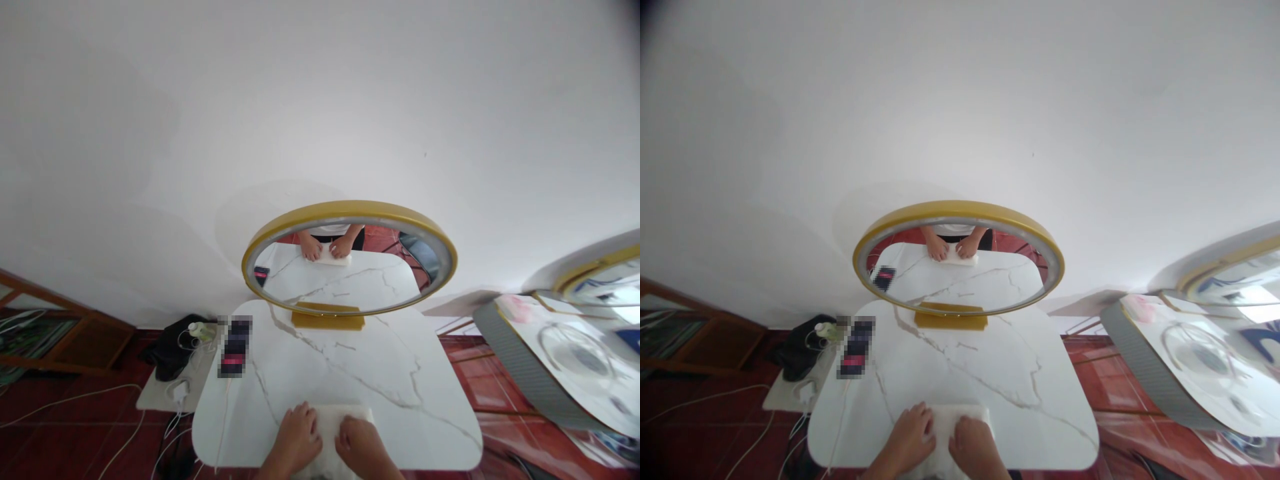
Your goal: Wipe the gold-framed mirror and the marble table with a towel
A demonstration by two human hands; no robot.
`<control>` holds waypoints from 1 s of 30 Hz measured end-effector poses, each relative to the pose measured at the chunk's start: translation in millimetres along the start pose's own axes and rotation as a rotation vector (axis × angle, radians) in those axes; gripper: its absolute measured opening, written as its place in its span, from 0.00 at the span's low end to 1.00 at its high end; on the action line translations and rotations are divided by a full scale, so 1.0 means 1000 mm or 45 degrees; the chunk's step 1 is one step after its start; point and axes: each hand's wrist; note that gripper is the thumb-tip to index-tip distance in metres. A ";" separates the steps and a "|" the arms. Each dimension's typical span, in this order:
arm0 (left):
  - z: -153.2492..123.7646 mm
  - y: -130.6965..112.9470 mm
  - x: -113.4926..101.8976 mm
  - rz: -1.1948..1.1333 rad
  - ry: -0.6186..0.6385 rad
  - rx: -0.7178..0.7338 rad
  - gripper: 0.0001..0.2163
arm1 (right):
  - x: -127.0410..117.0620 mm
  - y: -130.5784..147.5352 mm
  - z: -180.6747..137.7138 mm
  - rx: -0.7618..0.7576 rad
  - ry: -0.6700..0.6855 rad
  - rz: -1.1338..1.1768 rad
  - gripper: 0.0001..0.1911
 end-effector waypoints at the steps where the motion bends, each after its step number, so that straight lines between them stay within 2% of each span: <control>1: 0.000 0.000 0.000 -0.018 0.015 0.008 0.10 | 0.002 0.002 0.002 -0.012 0.021 -0.003 0.10; 6: 0.001 0.003 0.005 -0.056 0.054 -0.028 0.12 | 0.018 0.016 0.015 -0.100 0.130 -0.018 0.10; 9: 0.004 0.005 0.015 -0.041 0.049 -0.079 0.14 | 0.028 0.015 0.021 -0.126 0.137 -0.036 0.12; 12: 0.007 0.002 0.024 -0.042 0.044 -0.072 0.14 | 0.032 -0.001 0.021 -0.106 0.094 -0.028 0.13; 15: 0.013 -0.012 0.029 -0.084 0.017 0.004 0.14 | 0.031 -0.028 0.017 -0.086 0.013 0.006 0.11; 19: 0.032 -0.050 0.034 -0.117 0.003 0.067 0.16 | 0.021 -0.075 0.007 -0.073 -0.103 0.065 0.07; 24: 0.068 -0.114 0.042 -0.208 -0.030 0.152 0.16 | -0.005 -0.142 -0.009 -0.040 -0.200 0.100 0.04; 30: 0.104 -0.182 0.067 -0.196 -0.003 0.160 0.19 | -0.028 -0.214 -0.042 0.009 -0.292 0.183 0.03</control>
Point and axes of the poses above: each hand's wrist, its own z-axis towards the middle knuckle, its own x-axis out of the palm, y = z × x, and after that the axes turned 5 degrees about -z, right-handed
